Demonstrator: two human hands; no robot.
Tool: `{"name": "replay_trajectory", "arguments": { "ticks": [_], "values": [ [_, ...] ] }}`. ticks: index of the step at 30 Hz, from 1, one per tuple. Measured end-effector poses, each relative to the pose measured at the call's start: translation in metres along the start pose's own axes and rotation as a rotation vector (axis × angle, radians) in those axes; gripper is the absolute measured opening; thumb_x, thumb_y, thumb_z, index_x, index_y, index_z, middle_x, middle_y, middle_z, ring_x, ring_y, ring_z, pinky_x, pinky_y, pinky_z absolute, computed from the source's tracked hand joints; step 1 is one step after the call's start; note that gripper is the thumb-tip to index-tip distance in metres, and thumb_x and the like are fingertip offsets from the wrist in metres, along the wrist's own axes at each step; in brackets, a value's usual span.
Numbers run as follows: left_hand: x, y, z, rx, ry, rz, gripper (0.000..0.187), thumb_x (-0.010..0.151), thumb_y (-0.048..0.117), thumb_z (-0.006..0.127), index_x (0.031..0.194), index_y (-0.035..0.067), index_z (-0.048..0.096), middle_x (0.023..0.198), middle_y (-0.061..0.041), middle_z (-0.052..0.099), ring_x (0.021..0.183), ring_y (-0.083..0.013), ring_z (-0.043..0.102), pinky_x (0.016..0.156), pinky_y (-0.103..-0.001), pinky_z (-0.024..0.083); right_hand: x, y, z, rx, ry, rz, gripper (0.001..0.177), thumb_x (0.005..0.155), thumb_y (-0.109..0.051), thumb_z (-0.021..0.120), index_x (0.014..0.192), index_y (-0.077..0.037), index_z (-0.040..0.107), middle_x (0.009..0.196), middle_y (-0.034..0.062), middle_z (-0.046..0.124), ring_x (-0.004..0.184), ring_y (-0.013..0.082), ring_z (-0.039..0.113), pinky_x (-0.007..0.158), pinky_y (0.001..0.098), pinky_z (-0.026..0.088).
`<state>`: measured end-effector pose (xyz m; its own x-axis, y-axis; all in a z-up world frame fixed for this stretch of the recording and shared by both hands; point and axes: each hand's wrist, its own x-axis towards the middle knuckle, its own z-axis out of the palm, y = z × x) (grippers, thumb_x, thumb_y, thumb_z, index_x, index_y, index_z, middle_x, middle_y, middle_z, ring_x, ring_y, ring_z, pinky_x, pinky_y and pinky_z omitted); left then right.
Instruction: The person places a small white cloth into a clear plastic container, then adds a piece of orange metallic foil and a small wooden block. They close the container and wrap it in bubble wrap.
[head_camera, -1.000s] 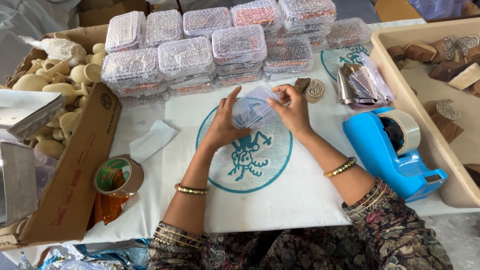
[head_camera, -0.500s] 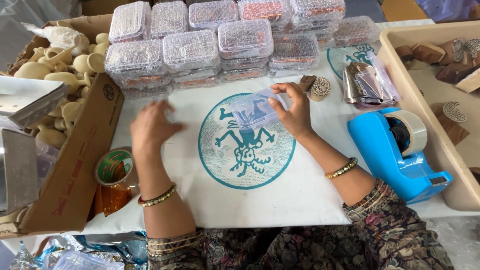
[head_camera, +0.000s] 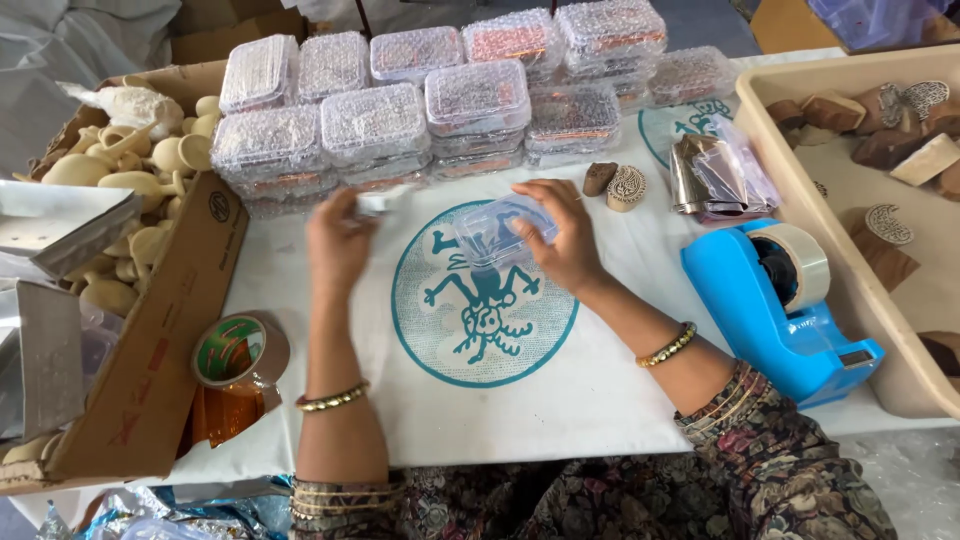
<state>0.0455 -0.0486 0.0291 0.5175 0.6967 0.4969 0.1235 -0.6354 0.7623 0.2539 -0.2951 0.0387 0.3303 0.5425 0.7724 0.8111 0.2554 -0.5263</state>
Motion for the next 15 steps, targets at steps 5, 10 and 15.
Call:
{"name": "replay_trajectory", "arguments": {
  "ticks": [5, 10, 15],
  "values": [
    [-0.025, 0.031, 0.088, -0.595, -0.266, 0.069, 0.027, 0.090, -0.013, 0.069, 0.111, 0.003, 0.066, 0.099, -0.001, 0.069, 0.093, -0.0067, 0.063, 0.081, -0.023, 0.054, -0.010, 0.001, 0.018, 0.387, -0.163, 0.248, 0.057, 0.084, -0.010, 0.077, 0.137, -0.007, 0.058, 0.131, 0.0055, 0.066, 0.121, 0.0189, 0.060, 0.104, 0.0317, 0.048],
    [-0.031, 0.059, 0.085, -0.653, -0.370, -0.028, 0.029, 0.091, 0.001, 0.079, 0.116, 0.004, 0.063, 0.103, -0.006, 0.068, 0.095, -0.0144, 0.066, 0.084, -0.031, 0.057, -0.022, 0.048, 0.019, 0.307, 0.051, 0.271, 0.034, 0.090, 0.003, 0.076, 0.122, -0.007, 0.073, 0.121, 0.0079, 0.076, 0.110, 0.0175, 0.073, 0.098, 0.0280, 0.057],
    [-0.028, 0.048, 0.069, 0.027, -0.369, 0.169, 0.111, 0.057, 0.028, 0.101, 0.149, 0.008, 0.043, 0.140, -0.023, 0.051, 0.132, -0.0422, 0.044, 0.110, -0.053, 0.039, 0.006, 0.021, -0.022, -0.284, 0.287, -0.072, 0.042, 0.081, 0.013, 0.070, 0.118, -0.006, 0.073, 0.105, 0.0087, 0.067, 0.100, 0.0292, 0.064, 0.089, 0.0388, 0.052]
  ]
}}
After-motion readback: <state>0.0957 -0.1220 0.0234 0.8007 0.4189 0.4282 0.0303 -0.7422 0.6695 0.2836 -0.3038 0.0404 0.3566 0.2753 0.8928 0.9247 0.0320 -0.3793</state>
